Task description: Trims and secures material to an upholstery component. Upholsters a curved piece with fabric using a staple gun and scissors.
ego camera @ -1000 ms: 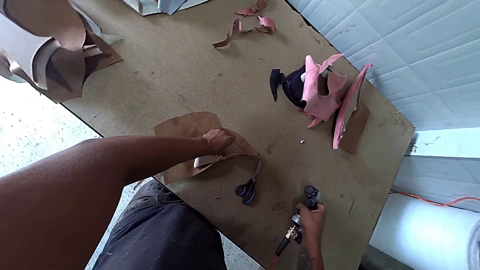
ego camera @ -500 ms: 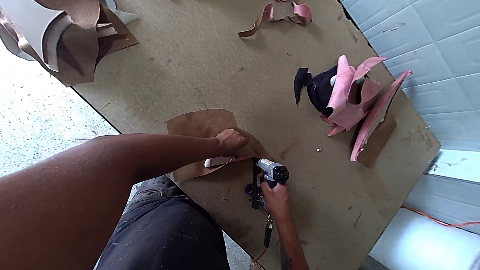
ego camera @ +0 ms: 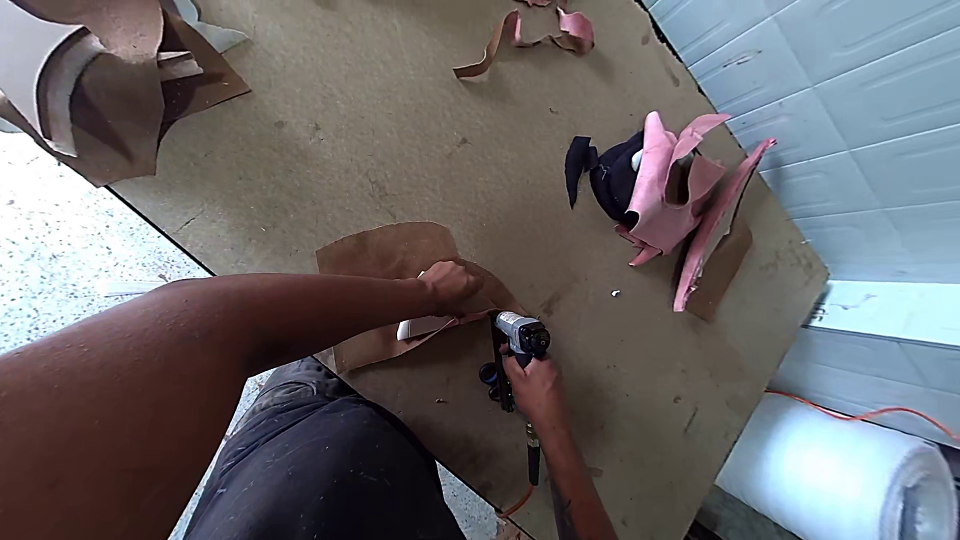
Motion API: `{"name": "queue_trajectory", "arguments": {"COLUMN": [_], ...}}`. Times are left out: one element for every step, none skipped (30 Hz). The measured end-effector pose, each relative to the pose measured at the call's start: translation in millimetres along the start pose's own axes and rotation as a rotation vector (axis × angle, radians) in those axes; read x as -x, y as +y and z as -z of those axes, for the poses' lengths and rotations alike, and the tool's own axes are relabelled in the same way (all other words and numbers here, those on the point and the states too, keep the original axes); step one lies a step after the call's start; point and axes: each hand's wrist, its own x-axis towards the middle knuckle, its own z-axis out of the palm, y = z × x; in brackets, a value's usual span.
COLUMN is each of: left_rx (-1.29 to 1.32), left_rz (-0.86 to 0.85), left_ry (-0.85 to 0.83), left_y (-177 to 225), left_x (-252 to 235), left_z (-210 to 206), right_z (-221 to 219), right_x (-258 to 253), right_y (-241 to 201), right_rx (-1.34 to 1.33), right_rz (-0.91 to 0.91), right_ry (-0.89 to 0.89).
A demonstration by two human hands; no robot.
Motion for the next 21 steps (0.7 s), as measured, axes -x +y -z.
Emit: {"name": "queue_trajectory", "arguments": {"left_rx": [-0.006, -0.011, -0.011, -0.004, -0.001, -0.001, -0.001, 0.004, 0.013, 0.023, 0.028, 0.034, 0.037, 0.036, 0.031, 0.025, 0.021, 0.017, 0.01, 0.003, 0.001], "left_rz": [-0.001, -0.004, -0.008, -0.012, -0.016, -0.021, -0.028, -0.035, -0.04, -0.043, -0.048, -0.049, -0.05, -0.051, -0.05, -0.051, -0.053, -0.058, -0.063, -0.07, -0.083], "left_ry": [-0.002, -0.003, -0.004, -0.003, -0.003, -0.008, -0.014, -0.016, -0.017, -0.013, -0.007, -0.003, 0.0, 0.0, 0.0, 0.0, 0.001, 0.002, -0.008, -0.029, -0.062], "left_y": [-0.7, -0.8, -0.6, -1.1, -2.2, -2.9, -3.0, -3.8, -5.5, -7.0, -7.9, -8.2, -8.3, -7.5, -6.7, -6.4, -5.7, -4.1, -2.5, -1.9, -2.6], "left_x": [0.6, 1.0, 1.2, 1.9, 2.4, 2.1, 2.0, 2.1, 2.3, 2.8, 3.3, 3.9, 4.7, 6.1, 6.8, 7.0, 8.1, 9.6, 10.1, 11.4, 14.0], "left_z": [0.4, 0.6, 0.7, -0.3, -1.5, -1.8, -1.3, 0.0, 1.0, 0.6, -0.8, -1.7, -2.2, -2.7, -2.5, -1.4, -1.3, -1.5, 0.0, 2.3, 5.2], "right_z": [-1.9, -5.1, -8.0, -10.0, -10.4, -9.6, -9.0, -9.1, -10.1, -11.7, -13.5, -15.4, -17.5, -19.0, -19.6, -19.7, -19.2, -17.3, -13.8, -10.0, -5.8], "right_x": [1.9, 3.5, 5.0, 6.0, 6.5, 6.7, 7.0, 7.0, 7.6, 9.9, 13.1, 16.2, 18.5, 20.5, 20.7, 19.9, 20.4, 21.6, 23.6, 27.5, 33.0], "right_y": [-3.1, -5.4, -6.9, -8.0, -9.2, -9.8, -9.6, -9.7, -10.7, -12.8, -15.7, -18.8, -21.0, -22.0, -22.6, -22.6, -21.6, -18.0, -12.5, -4.4, 6.6], "right_rx": [-0.003, -0.009, -0.012, -0.006, -0.004, 0.001, 0.006, 0.01, 0.017, 0.021, 0.019, 0.019, 0.021, 0.022, 0.019, 0.013, -0.001, -0.025, -0.053, -0.087, -0.115], "right_rz": [-0.008, -0.013, -0.019, -0.024, -0.027, -0.029, -0.028, -0.02, -0.011, -0.008, -0.005, -0.003, 0.0, -0.003, -0.007, -0.01, -0.018, -0.026, -0.04, -0.054, -0.069], "right_ry": [-0.03, -0.05, -0.06, -0.065, -0.066, -0.068, -0.07, -0.071, -0.075, -0.083, -0.091, -0.096, -0.099, -0.104, -0.107, -0.107, -0.115, -0.115, -0.097, -0.053, 0.012]}}
